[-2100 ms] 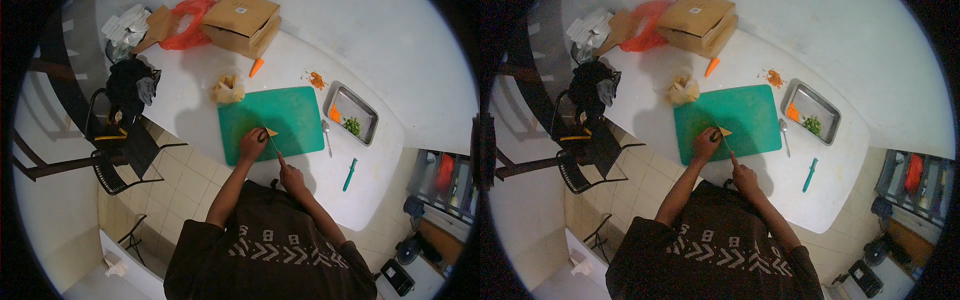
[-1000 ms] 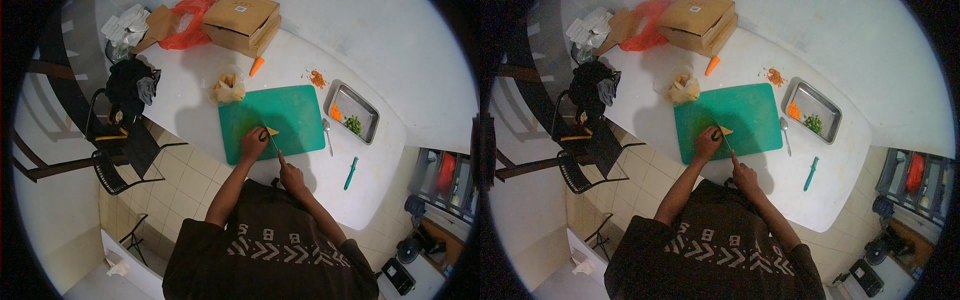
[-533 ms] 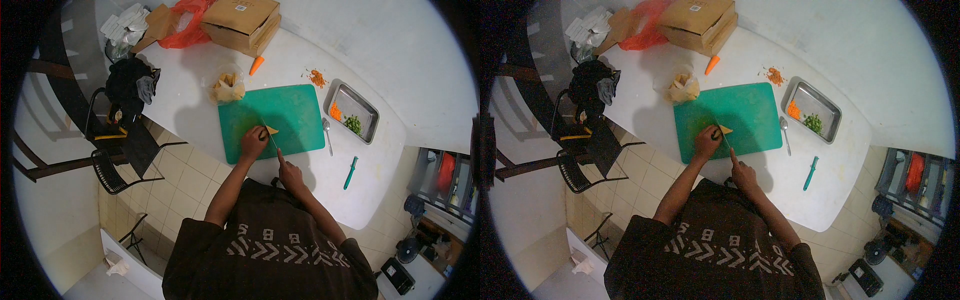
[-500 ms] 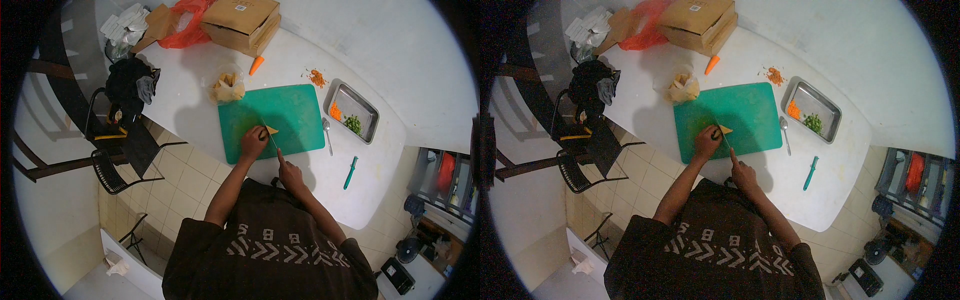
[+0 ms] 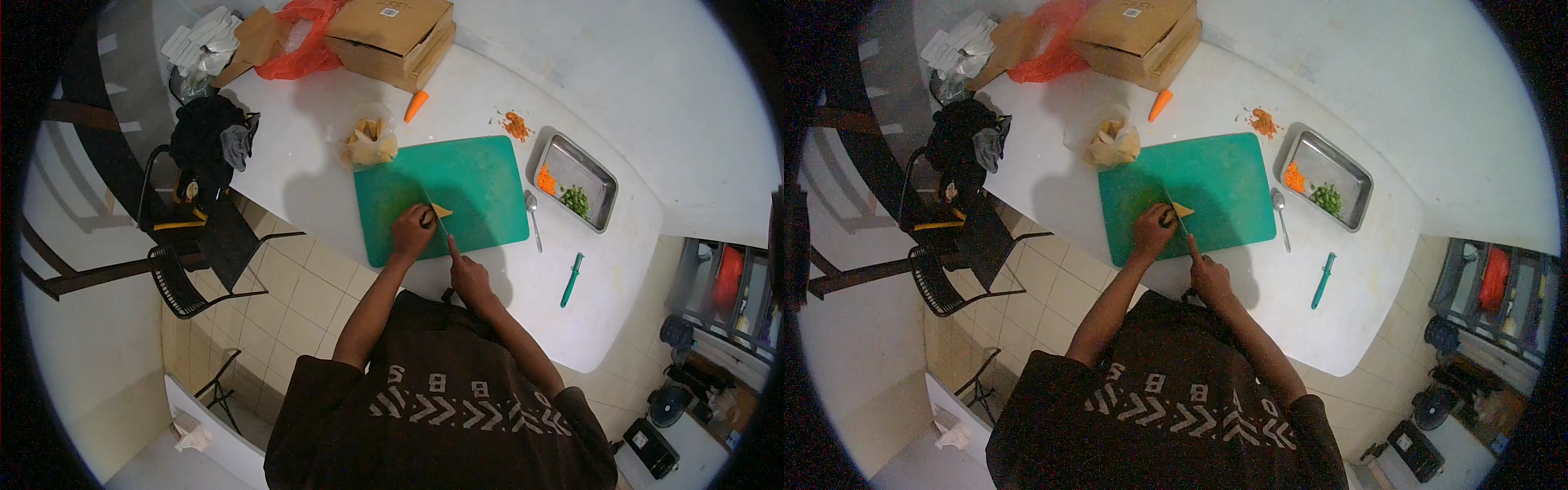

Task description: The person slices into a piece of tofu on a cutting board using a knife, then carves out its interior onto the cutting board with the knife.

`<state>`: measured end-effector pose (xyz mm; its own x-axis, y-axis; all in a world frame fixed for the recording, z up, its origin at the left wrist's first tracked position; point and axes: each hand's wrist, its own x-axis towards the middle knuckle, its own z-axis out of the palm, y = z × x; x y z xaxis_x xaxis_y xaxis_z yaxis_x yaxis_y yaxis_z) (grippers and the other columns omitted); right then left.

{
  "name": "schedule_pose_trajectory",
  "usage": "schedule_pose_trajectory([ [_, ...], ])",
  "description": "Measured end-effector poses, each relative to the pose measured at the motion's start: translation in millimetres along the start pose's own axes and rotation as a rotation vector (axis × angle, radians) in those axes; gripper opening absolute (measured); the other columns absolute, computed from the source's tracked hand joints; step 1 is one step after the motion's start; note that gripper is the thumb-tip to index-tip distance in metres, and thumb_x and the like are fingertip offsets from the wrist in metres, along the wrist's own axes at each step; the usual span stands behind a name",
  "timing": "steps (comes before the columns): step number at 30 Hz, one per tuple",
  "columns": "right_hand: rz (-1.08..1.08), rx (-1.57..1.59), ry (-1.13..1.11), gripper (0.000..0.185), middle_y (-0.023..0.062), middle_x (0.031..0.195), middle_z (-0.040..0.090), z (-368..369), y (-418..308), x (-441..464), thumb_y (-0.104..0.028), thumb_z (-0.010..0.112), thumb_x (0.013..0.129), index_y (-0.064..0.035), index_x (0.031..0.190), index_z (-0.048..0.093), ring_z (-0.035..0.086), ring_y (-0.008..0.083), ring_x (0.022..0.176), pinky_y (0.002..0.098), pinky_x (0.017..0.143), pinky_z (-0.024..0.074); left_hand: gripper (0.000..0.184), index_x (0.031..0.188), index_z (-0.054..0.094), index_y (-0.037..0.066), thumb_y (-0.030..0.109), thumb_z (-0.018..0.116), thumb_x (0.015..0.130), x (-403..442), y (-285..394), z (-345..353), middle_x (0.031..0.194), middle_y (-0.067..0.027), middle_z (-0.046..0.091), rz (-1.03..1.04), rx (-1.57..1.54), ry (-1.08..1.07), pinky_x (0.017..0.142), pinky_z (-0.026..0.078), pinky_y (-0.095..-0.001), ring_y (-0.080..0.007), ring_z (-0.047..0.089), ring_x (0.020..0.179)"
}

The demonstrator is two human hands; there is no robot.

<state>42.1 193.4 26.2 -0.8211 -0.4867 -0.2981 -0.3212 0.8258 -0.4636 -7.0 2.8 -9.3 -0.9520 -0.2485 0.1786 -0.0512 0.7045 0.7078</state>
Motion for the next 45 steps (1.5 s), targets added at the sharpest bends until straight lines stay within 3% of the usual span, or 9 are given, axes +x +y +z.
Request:
schedule_pose_trajectory([
  [2, 0.016, 0.011, -0.022, 0.08, 0.0226, 0.082, 0.065, -5.3, -3.6, -0.3, -0.005, 0.054, 0.088, -0.0151, 0.157, 0.015, 0.064, 0.0417, 0.066, 0.0546, 0.06, 0.0508, 0.023, 0.096, 0.07, 0.008, 0.019, 0.075, 0.076, 0.0, 1.7, -0.6, 0.098, -0.0081, 0.069, -0.004, -0.004, 0.01, 0.074, 0.055, -0.0413, -0.0307, 0.068, 0.087],
  [18, -0.017, -0.035, 0.015, 0.084, 0.022, 0.082, 0.065, -10.1, -1.8, 11.5, -0.005, 0.055, 0.086, -0.0185, 0.158, 0.013, 0.065, 0.0413, 0.066, 0.0549, 0.061, 0.0514, 0.027, 0.099, 0.071, 0.009, 0.021, 0.078, 0.076, -1.6, 1.0, 0.7, 0.102, -0.0065, 0.07, 0.042, 0.07, 0.07, 0.078, 0.055, -0.0398, -0.0285, 0.068, 0.091],
  [20, 0.046, -0.031, -0.095, 0.085, 0.0216, 0.084, 0.065, -18.6, -4.6, 3.7, -0.005, 0.054, 0.086, -0.019, 0.158, 0.011, 0.065, 0.0411, 0.068, 0.0551, 0.063, 0.0515, 0.033, 0.104, 0.07, 0.007, 0.023, 0.077, 0.076, -0.3, 4.6, -4.1, 0.105, -0.0095, 0.07, -0.016, 0.039, -0.019, 0.08, 0.055, -0.0418, -0.0311, 0.068, 0.094],
  [27, 0.088, -0.062, -0.187, 0.088, 0.0208, 0.091, 0.067, -31.7, -4.6, -24.0, -0.008, 0.054, 0.088, -0.0241, 0.158, 0.004, 0.067, 0.041, 0.073, 0.0544, 0.065, 0.0549, 0.036, 0.104, 0.068, 0.01, 0.024, 0.079, 0.073, -0.2, 2.2, 2.5, 0.103, -0.0085, 0.069, -0.054, 0.084, -0.011, 0.079, 0.055, -0.0422, -0.0313, 0.068, 0.093],
  [33, 0.073, -0.002, -0.145, 0.087, 0.0202, 0.089, 0.066, -27.7, -0.1, -28.2, -0.008, 0.055, 0.088, -0.0226, 0.158, 0.007, 0.067, 0.0408, 0.072, 0.0547, 0.064, 0.0545, 0.035, 0.104, 0.068, 0.013, 0.023, 0.079, 0.073, 1.6, 2.3, 0.1, 0.101, -0.0081, 0.069, -0.047, 0.044, -0.033, 0.078, 0.055, -0.0426, -0.0313, 0.068, 0.092],
  [36, 0.076, 0.025, -0.116, 0.084, 0.0214, 0.084, 0.064, -26.5, -1.1, -25.8, -0.002, 0.056, 0.086, -0.0188, 0.158, 0.016, 0.064, 0.0413, 0.071, 0.0552, 0.065, 0.0507, 0.035, 0.103, 0.068, 0.012, 0.023, 0.079, 0.072, 2.3, 1.1, -0.3, 0.101, -0.0079, 0.069, -0.018, 0.063, -0.005, 0.077, 0.055, -0.0421, -0.0312, 0.068, 0.091],
  [38, 0.03, 0.004, -0.092, 0.087, 0.0193, 0.087, 0.065, -19.1, 4.7, -24.4, -0.008, 0.057, 0.087, -0.0216, 0.158, 0.008, 0.066, 0.0397, 0.069, 0.0535, 0.061, 0.0541, 0.034, 0.102, 0.069, 0.011, 0.022, 0.079, 0.072, 3.0, 1.7, 0.1, 0.1, -0.0077, 0.069, -0.038, 0.084, -0.024, 0.077, 0.055, -0.0417, -0.0307, 0.068, 0.091],
  [45, -0.01, -0.042, -0.047, 0.089, 0.0176, 0.084, 0.065, -8.9, 12.5, -24.5, -0.009, 0.059, 0.086, -0.0216, 0.158, 0.009, 0.065, 0.0371, 0.064, 0.05, 0.055, 0.0536, 0.032, 0.099, 0.068, 0.01, 0.021, 0.079, 0.071, 2.9, 1.0, 0.6, 0.097, -0.007, 0.068, 0.002, 0.074, -0.024, 0.073, 0.055, -0.0415, -0.03, 0.067, 0.086],
])
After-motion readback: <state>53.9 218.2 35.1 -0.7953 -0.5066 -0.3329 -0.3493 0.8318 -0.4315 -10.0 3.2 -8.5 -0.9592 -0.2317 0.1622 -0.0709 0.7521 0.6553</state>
